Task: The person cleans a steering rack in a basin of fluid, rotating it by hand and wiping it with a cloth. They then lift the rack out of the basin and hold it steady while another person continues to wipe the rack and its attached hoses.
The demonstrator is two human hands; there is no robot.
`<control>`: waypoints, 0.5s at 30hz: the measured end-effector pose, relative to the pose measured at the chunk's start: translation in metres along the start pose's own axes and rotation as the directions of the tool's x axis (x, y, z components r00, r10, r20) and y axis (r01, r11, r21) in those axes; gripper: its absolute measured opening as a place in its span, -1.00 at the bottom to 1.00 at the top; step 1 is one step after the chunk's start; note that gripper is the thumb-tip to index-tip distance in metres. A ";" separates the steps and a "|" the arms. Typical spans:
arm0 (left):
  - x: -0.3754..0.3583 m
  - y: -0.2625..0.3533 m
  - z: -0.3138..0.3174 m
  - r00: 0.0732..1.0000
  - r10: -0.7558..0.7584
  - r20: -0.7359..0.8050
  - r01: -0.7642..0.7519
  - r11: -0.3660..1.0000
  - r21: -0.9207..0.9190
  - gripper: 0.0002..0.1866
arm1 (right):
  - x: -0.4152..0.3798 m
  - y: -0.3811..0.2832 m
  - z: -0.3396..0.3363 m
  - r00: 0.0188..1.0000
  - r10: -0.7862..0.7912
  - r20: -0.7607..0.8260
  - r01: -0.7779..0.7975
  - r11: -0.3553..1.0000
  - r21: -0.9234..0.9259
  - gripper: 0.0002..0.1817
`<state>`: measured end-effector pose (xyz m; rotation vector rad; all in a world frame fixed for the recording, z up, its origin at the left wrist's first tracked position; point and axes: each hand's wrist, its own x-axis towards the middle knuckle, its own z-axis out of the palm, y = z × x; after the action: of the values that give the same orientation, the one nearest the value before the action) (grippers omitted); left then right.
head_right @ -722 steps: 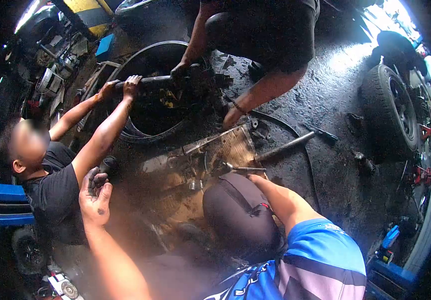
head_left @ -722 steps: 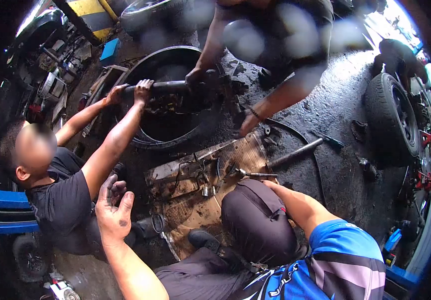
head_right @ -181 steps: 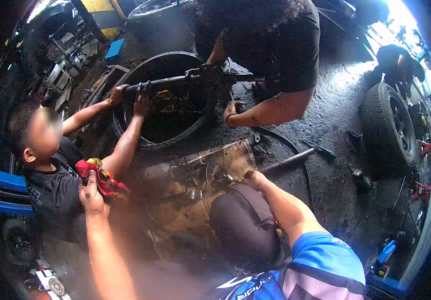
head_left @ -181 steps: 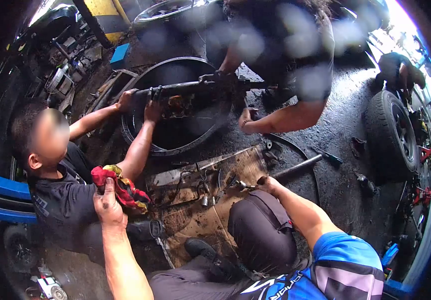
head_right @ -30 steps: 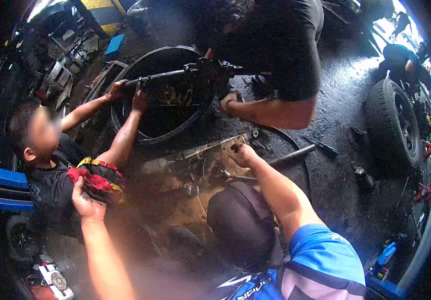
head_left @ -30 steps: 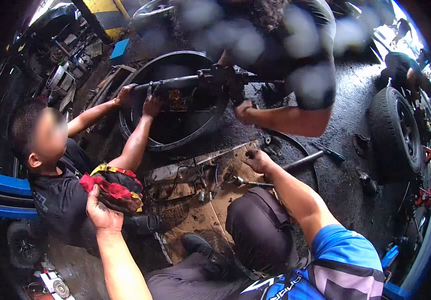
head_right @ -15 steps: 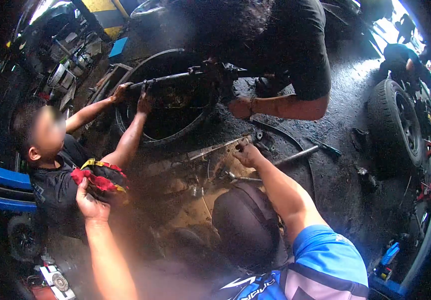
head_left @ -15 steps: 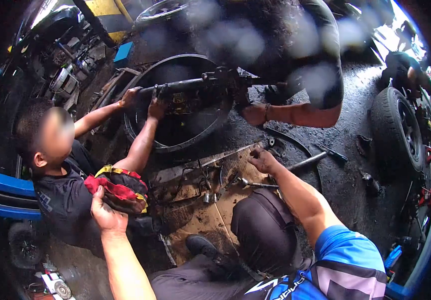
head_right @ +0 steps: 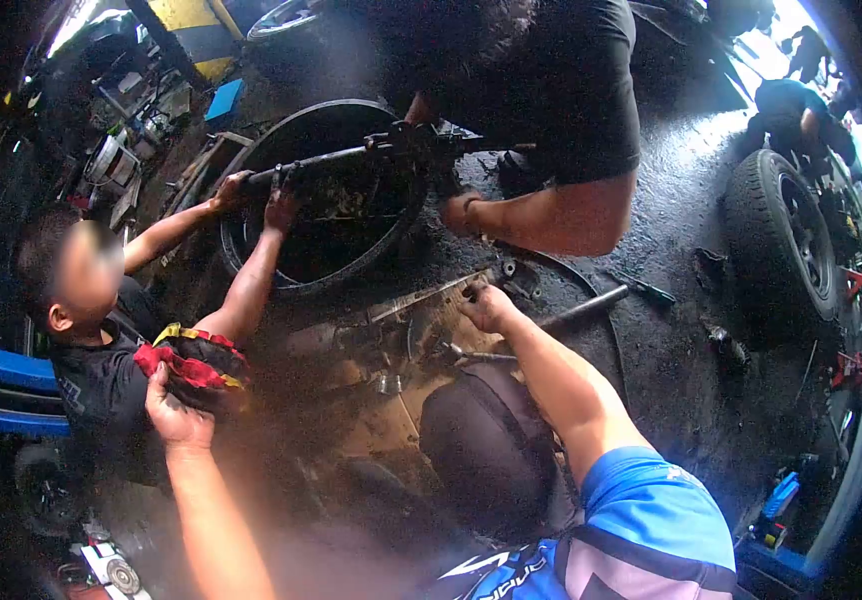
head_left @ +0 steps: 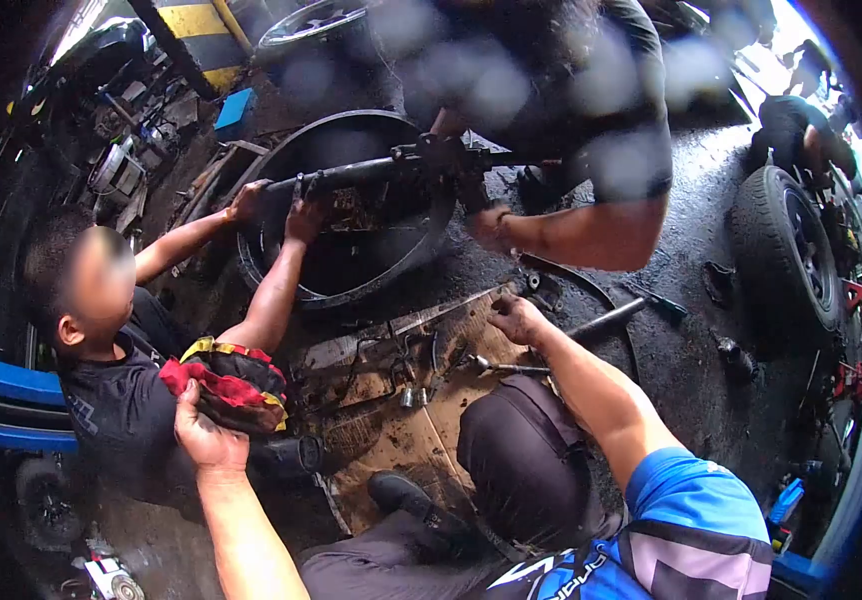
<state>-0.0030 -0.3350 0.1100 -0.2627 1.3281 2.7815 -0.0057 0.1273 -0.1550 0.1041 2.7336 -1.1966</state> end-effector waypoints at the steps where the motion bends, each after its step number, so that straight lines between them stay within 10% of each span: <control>1: 0.000 0.000 0.000 1.000 -0.003 0.001 0.003 1.000 -0.002 -0.61 | 0.001 0.005 0.003 1.000 0.003 -0.001 -0.003 1.000 -0.002 -0.44; 15: -0.004 -0.001 0.015 0.999 -0.017 0.028 0.016 1.000 0.010 -0.60 | 0.009 0.025 0.015 0.997 0.074 0.003 -0.074 0.994 0.086 -0.45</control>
<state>-0.0013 -0.3227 0.1191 -0.2322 1.3273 2.7537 -0.0097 0.1327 -0.1847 0.2130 2.6536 -1.2932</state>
